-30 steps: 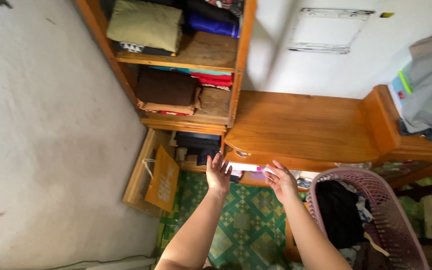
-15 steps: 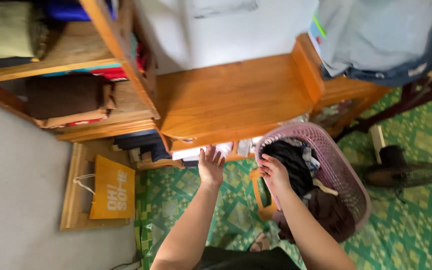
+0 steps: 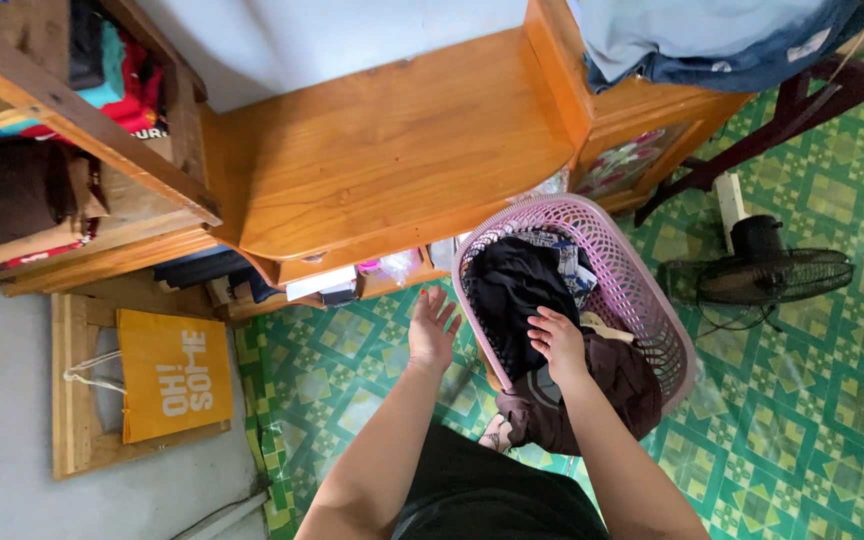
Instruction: Folding a pair of denim jeans and organizing them into a wooden storage shelf.
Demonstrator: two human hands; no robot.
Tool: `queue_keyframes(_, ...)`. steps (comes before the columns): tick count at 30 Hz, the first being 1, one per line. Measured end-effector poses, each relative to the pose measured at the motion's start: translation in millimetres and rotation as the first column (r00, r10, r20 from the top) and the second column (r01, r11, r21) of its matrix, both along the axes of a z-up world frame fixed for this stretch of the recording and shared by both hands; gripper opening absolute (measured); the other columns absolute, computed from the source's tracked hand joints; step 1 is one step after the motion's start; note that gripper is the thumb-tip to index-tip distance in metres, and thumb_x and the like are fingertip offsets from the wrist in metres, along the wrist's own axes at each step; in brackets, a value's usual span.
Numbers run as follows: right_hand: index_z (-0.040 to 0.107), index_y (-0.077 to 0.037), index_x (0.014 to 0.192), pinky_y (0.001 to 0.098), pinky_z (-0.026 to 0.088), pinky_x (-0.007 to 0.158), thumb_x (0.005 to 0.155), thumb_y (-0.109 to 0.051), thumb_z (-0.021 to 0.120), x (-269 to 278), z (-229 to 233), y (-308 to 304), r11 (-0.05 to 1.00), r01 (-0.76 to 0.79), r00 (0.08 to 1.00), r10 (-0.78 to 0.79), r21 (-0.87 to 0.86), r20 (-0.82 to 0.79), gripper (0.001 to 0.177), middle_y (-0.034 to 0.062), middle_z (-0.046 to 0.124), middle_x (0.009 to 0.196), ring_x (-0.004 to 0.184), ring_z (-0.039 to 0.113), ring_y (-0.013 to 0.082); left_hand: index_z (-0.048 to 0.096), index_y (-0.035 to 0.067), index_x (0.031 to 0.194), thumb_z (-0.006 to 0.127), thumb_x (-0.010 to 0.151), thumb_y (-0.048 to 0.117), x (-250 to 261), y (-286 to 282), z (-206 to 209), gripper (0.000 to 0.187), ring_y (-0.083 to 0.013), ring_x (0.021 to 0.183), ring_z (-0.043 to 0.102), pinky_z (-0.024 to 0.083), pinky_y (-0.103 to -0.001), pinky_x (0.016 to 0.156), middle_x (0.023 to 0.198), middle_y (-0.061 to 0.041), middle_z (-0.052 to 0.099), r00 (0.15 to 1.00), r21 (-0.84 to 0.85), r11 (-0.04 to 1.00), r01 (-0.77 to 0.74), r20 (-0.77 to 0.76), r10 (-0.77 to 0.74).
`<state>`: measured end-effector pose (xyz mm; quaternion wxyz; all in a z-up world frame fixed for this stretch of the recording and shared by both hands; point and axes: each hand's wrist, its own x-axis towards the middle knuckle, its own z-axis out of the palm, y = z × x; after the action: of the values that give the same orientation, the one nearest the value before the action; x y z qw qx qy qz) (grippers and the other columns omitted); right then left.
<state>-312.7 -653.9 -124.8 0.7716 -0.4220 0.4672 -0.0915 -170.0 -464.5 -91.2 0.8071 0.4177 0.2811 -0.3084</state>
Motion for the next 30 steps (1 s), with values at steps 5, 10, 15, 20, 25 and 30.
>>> queue_keyframes(5,0.065,-0.01,0.127,0.036,0.059,0.071,0.099,-0.012,0.06,1,-64,-16,0.999,-0.01,0.998,0.008,0.036,0.058,0.028,0.0164,0.073,0.115,0.083,0.073,0.0257,0.061,0.022,0.139,0.048,0.105,0.053,-13,-14,-35,0.048,-0.0251,0.126,0.051,0.042,-0.045,0.107,0.141,0.0,0.056,0.996,0.013,0.998,0.065,-0.063,-0.064)
queue_keyframes(10,0.068,-0.012,0.126,0.0311,0.063,0.063,0.096,-0.009,0.064,12,-122,-18,0.996,-0.085,0.996,0.085,-0.023,0.027,0.031,0.0126,0.076,0.111,0.079,0.076,0.0193,0.062,0.021,0.14,0.048,0.106,0.051,-17,-24,-60,0.048,-0.0271,0.125,0.051,0.041,-0.047,0.108,0.142,-0.002,0.057,0.989,0.005,0.996,0.092,-0.114,-0.091)
queue_keyframes(15,0.076,-0.023,0.114,0.0269,0.06,0.064,0.093,-0.008,0.062,38,-147,0,0.925,-0.251,0.929,0.148,-0.284,-0.34,0.029,0.0024,0.076,0.112,0.08,0.068,0.0152,0.063,0.019,0.138,0.053,0.104,0.048,-6,-29,-46,0.046,-0.0248,0.117,0.054,0.044,-0.045,0.104,0.136,0.0,0.06,0.979,0.029,0.987,0.158,-0.133,-0.153)
queue_keyframes(20,0.041,-0.051,0.14,0.0571,0.047,0.093,0.085,-0.053,0.066,41,-173,-2,0.642,-0.751,0.465,0.349,-0.154,-0.814,0.06,-0.0041,0.053,0.141,0.121,0.054,0.0329,0.063,0.019,0.141,0.058,0.102,0.049,-4,-26,-60,0.05,-0.0269,0.122,0.053,0.044,-0.047,0.104,0.139,-0.001,0.059,0.971,0.068,0.979,0.193,-0.155,-0.18)
queue_keyframes(25,0.006,-0.042,0.161,0.0662,0.039,0.098,0.079,-0.066,0.066,38,-193,23,0.605,-0.796,0.276,0.408,0.031,-0.87,0.104,0.0139,0.058,0.142,0.125,0.058,0.0405,0.067,0.02,0.134,0.064,0.099,0.048,-4,-30,-66,0.046,-0.0268,0.115,0.057,0.049,-0.045,0.095,0.133,-0.002,0.062,0.96,0.106,0.968,0.228,-0.19,-0.205)
queue_keyframes(30,0.058,-0.042,0.141,0.0646,0.04,0.092,0.092,-0.06,0.05,50,-211,21,0.479,-0.878,0.229,0.399,-0.011,-0.888,0.052,-0.0017,0.051,0.148,0.128,0.047,0.0364,0.068,0.02,0.132,0.067,0.096,0.045,-10,-36,-93,0.045,-0.0275,0.11,0.061,0.053,-0.043,0.087,0.127,-0.003,0.066,0.913,0.132,0.925,0.357,-0.26,-0.315)
